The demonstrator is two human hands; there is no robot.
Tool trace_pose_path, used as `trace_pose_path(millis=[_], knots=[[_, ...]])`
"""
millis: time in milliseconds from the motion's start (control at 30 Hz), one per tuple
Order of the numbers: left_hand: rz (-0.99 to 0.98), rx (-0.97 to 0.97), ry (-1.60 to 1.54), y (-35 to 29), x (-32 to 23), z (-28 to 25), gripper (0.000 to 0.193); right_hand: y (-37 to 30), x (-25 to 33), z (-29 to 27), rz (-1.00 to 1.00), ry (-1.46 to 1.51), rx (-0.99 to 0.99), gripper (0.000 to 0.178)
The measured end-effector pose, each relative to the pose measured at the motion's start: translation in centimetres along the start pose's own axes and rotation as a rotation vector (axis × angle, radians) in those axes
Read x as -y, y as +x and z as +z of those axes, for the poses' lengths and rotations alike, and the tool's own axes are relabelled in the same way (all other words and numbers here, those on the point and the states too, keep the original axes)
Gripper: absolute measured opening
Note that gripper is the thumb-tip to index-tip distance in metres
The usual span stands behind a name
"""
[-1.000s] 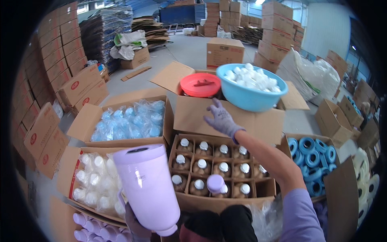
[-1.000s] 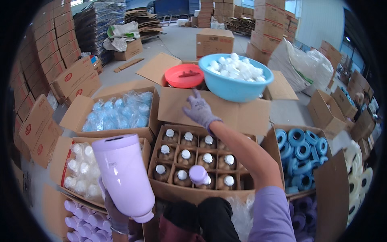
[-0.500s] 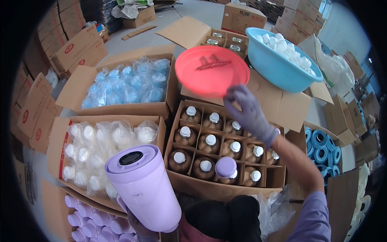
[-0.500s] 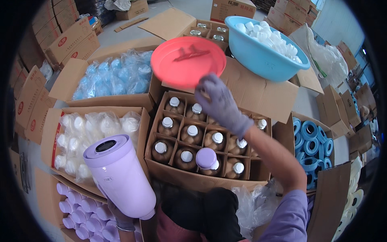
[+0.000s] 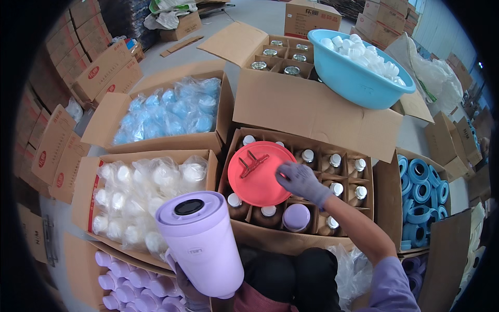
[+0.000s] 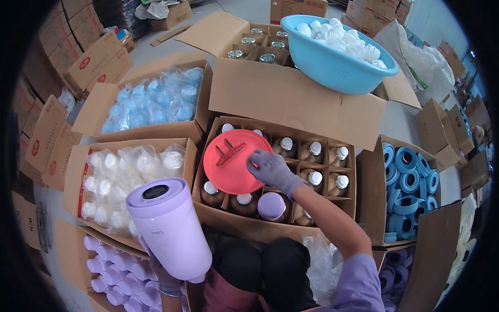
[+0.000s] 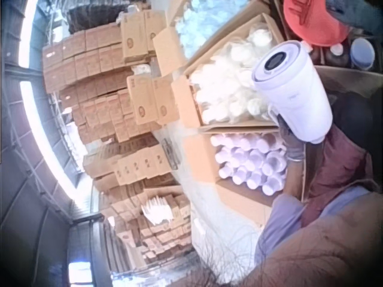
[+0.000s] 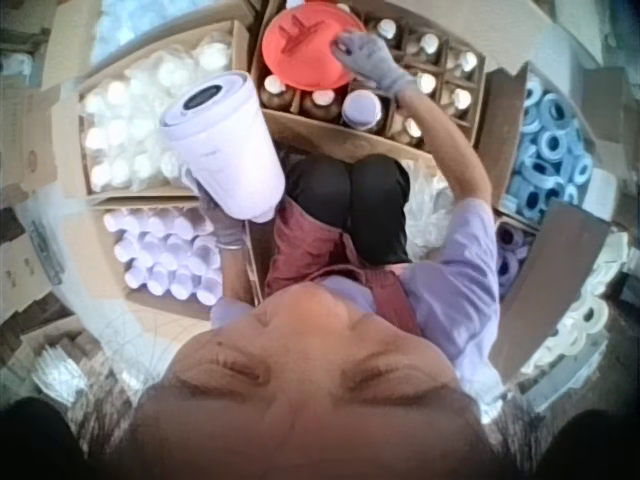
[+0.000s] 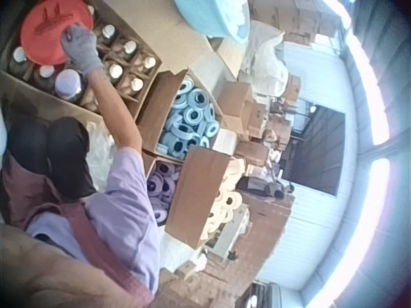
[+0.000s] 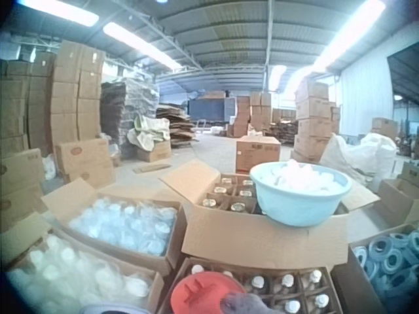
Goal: The person assembles thermos bottles by inserting stainless steel inner bottles into colored outer shells, screwing on lids, and wrapping each unit in plastic. The person handles purple and white outer shells, metal inner bottles, and plastic wrap, working among open boxes of parts.
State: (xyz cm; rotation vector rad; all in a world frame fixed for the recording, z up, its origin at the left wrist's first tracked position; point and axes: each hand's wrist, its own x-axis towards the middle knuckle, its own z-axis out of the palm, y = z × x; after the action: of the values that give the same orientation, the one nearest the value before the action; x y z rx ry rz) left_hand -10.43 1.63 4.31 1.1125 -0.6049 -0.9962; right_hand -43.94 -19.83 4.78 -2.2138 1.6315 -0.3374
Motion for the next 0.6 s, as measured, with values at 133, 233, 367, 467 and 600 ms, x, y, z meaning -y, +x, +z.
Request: trace_pose_path(millis=[133, 233, 367, 467, 600], knots=[[0.024, 0.300, 0.387, 2.0, -0.7, 0.3, 0.044, 6.9, -3.6, 5.2, -0.309, -0.336, -0.204, 0.039], [-0.225, 0.290, 0.086, 3.1, -0.2, -1.5, 0.047, 9.3, -1.2, 6.5, -0.247, -0.313, 0.021, 0.036], [-0.396, 0.127, 0.007, 3.2, -1.9, -1.0, 0.040, 5.7, 0.2, 3.6, 0.012, 0.359, 0.026, 0.030], [-0.559, 0.156, -0.079, 2.8, -3.1, -1.3, 0.033, -0.9, 5.8, -4.6, 0.060, 1.127, 0.183, 0.022], [-0.812, 0.215, -0.135, 2.6, -4.0, 0.5, 0.033, -7.3, 10.6, -12.8, -0.880, 0.427, 0.094, 0.025]])
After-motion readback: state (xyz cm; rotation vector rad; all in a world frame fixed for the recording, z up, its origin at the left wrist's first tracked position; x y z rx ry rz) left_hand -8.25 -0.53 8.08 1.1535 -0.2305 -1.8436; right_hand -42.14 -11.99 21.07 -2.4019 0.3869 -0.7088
